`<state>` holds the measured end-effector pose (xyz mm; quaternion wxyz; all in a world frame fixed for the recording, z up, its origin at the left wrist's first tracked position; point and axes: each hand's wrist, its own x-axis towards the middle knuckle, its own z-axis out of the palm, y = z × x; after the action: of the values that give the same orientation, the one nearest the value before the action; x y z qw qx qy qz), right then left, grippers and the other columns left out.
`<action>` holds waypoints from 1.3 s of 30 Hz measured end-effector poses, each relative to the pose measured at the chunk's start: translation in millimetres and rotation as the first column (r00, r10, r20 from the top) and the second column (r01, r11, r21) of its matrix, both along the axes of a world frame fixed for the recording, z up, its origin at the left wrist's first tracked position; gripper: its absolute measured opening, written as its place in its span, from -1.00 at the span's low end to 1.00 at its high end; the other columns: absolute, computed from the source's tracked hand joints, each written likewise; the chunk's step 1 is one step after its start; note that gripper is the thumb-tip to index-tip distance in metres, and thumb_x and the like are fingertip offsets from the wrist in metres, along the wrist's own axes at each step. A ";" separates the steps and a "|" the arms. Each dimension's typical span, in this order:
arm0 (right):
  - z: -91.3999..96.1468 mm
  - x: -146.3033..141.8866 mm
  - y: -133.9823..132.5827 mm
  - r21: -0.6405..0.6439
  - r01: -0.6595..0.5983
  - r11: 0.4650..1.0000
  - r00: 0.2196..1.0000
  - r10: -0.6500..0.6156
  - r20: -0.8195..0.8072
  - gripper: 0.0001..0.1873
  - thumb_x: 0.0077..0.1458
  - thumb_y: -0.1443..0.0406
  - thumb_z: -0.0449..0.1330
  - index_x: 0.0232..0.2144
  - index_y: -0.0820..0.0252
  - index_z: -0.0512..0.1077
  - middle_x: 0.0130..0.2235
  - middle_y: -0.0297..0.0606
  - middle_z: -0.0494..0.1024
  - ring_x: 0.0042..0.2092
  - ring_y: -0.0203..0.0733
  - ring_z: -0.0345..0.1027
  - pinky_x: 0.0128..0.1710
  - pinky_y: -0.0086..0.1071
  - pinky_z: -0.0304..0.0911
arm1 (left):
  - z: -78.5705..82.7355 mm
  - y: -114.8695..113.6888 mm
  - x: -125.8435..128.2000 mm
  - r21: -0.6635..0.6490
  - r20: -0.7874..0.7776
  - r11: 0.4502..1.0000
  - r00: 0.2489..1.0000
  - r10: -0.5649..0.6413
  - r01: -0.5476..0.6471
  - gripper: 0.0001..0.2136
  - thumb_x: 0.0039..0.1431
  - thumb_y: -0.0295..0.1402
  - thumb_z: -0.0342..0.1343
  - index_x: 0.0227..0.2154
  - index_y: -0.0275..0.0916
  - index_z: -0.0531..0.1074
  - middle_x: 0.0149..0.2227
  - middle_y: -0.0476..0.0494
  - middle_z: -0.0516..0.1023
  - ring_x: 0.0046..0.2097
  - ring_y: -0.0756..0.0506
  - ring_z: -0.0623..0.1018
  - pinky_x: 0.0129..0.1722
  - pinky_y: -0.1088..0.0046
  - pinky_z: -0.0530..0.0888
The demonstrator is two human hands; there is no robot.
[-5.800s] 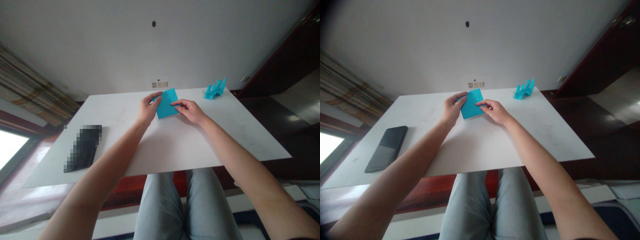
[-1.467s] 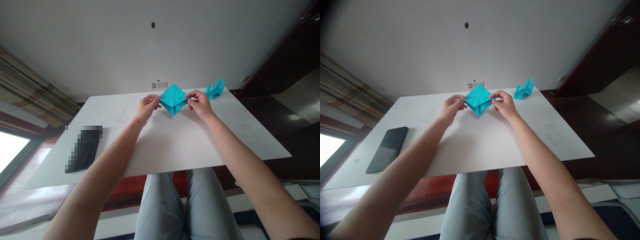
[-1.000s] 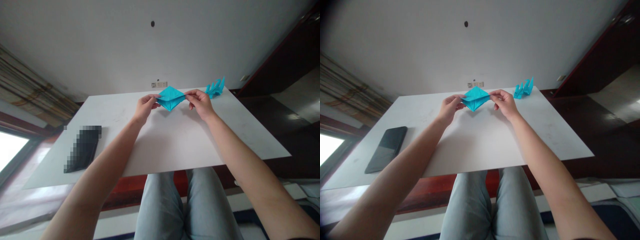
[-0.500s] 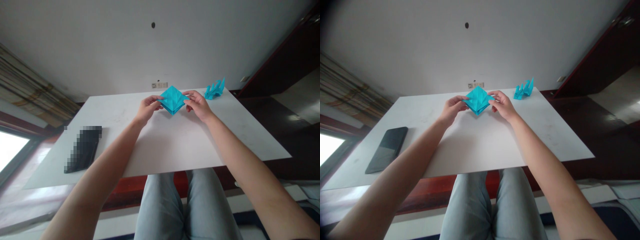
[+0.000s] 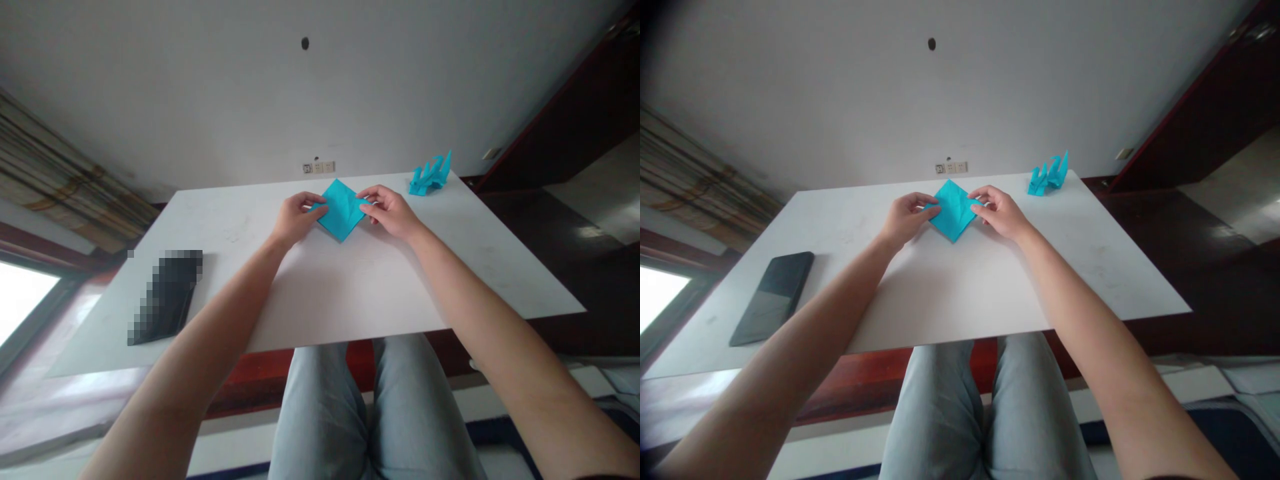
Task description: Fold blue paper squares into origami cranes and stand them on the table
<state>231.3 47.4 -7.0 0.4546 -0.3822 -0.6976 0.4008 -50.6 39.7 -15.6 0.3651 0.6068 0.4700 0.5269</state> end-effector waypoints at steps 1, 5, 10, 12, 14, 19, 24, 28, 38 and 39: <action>-1.4 0.9 0.8 0.017 0.013 1.000 1.000 -0.013 0.022 -0.49 0.10 -0.08 0.57 -0.04 0.04 0.67 -0.20 -0.31 0.62 -0.39 -0.28 0.35 -0.40 -0.36 0.33 | -1.5 0.6 -1.7 -0.001 -0.044 1.000 0.999 0.016 -0.017 -0.78 0.05 -0.26 0.52 -0.24 -0.16 0.74 -0.29 -0.08 0.70 -0.36 -0.04 0.46 -0.28 0.41 0.43; -6.3 5.8 2.7 0.078 0.080 0.994 0.978 -0.093 0.185 -0.60 0.10 0.05 0.57 -0.07 0.07 0.73 -0.18 -0.26 0.69 -0.36 -0.24 0.37 -0.32 -0.33 0.33 | -5.8 -0.8 -6.8 0.042 -0.239 0.998 0.969 0.060 -0.051 -0.83 0.12 -0.28 0.47 -0.21 -0.14 0.77 -0.25 -0.14 0.70 -0.28 -0.13 0.53 -0.17 0.29 0.51; -9.4 8.1 2.9 0.100 0.076 0.992 0.940 -0.105 0.325 -0.79 0.22 0.15 0.49 -0.14 0.09 0.76 -0.22 -0.20 0.75 -0.34 -0.16 0.41 -0.22 -0.25 0.41 | -6.7 -6.6 -7.0 0.187 -0.469 0.982 0.880 0.078 0.012 -0.73 0.08 -0.41 0.43 -0.14 -0.07 0.82 0.07 -0.27 0.71 0.14 -0.36 0.63 0.33 -0.03 0.50; -10.5 8.1 3.1 0.107 0.066 0.992 0.934 -0.099 0.344 -0.81 0.28 0.15 0.45 -0.14 0.09 0.76 -0.23 -0.19 0.77 -0.32 -0.13 0.44 -0.17 -0.22 0.44 | -6.1 -8.7 -4.7 0.159 -0.508 0.983 0.861 -0.003 0.097 -0.73 0.13 -0.39 0.40 -0.11 -0.05 0.83 0.05 -0.26 0.74 0.14 -0.38 0.66 0.36 -0.05 0.49; -11.8 8.4 3.6 0.095 0.061 0.994 0.933 -0.090 0.349 -0.80 0.30 0.14 0.43 -0.12 0.08 0.75 -0.20 -0.18 0.79 -0.29 -0.09 0.48 -0.13 -0.19 0.47 | -4.9 -11.2 -1.6 0.136 -0.540 0.970 0.836 -0.096 0.199 -0.75 0.20 -0.31 0.39 -0.08 -0.04 0.83 0.03 -0.25 0.77 0.13 -0.39 0.69 0.34 -0.03 0.53; -16.5 10.5 7.2 0.061 0.050 0.997 0.935 -0.068 0.348 -0.75 0.31 0.11 0.40 -0.06 0.07 0.73 -0.05 -0.10 0.82 -0.12 0.04 0.62 0.01 -0.08 0.51 | 1.2 -20.0 2.8 0.096 -0.693 0.946 0.703 -0.161 0.311 -0.56 0.34 -0.03 0.37 0.18 -0.07 0.77 0.29 -0.29 0.73 0.36 -0.45 0.64 0.50 -0.12 0.46; -16.1 7.7 8.9 -0.031 -0.029 0.999 0.971 0.036 0.238 -0.66 0.26 0.00 0.44 -0.07 0.06 0.68 -0.05 -0.12 0.79 -0.08 0.05 0.61 0.03 -0.08 0.48 | 5.2 -23.5 1.8 0.049 -0.750 0.952 0.640 -0.165 0.302 -0.52 0.40 -0.02 0.31 0.28 -0.03 0.72 0.39 -0.25 0.67 0.44 -0.42 0.60 0.54 -0.08 0.43; -9.0 0.5 2.4 -0.082 -0.092 0.992 0.986 0.102 0.130 -0.56 0.29 -0.06 0.40 0.04 0.06 0.63 -0.24 -0.24 0.68 -0.28 -0.11 0.44 -0.20 -0.22 0.37 | 5.7 -24.0 2.8 0.058 -0.760 0.949 0.630 -0.159 0.309 -0.55 0.42 -0.02 0.30 0.28 0.03 0.72 0.39 -0.19 0.68 0.42 -0.39 0.61 0.53 -0.06 0.45; -11.0 4.1 1.4 0.163 -0.122 0.979 0.915 0.048 0.400 -0.69 0.08 0.28 0.34 -0.12 0.15 0.75 -0.11 -0.20 0.55 -0.29 -0.17 0.33 -0.18 -0.20 0.33 | 10.7 -25.7 5.0 0.069 -0.743 0.931 0.641 -0.192 0.358 -0.61 0.46 -0.33 0.10 0.16 -0.04 0.76 0.28 -0.13 0.77 0.32 -0.27 0.71 0.43 0.08 0.47; -10.3 7.0 1.9 0.192 -0.132 0.973 0.902 0.038 0.429 -0.70 0.06 0.30 0.34 -0.15 0.14 0.76 -0.09 -0.17 0.54 -0.26 -0.15 0.35 -0.16 -0.19 0.35 | 11.1 -26.2 5.3 0.065 -0.740 0.934 0.644 -0.191 0.353 -0.61 0.45 -0.36 0.10 0.14 -0.04 0.76 0.27 -0.12 0.78 0.30 -0.27 0.71 0.44 0.05 0.44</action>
<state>238.3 49.3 -17.3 0.3135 -0.3773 -0.8349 0.2498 -45.3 13.5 -4.5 0.1613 0.8624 0.4217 0.2287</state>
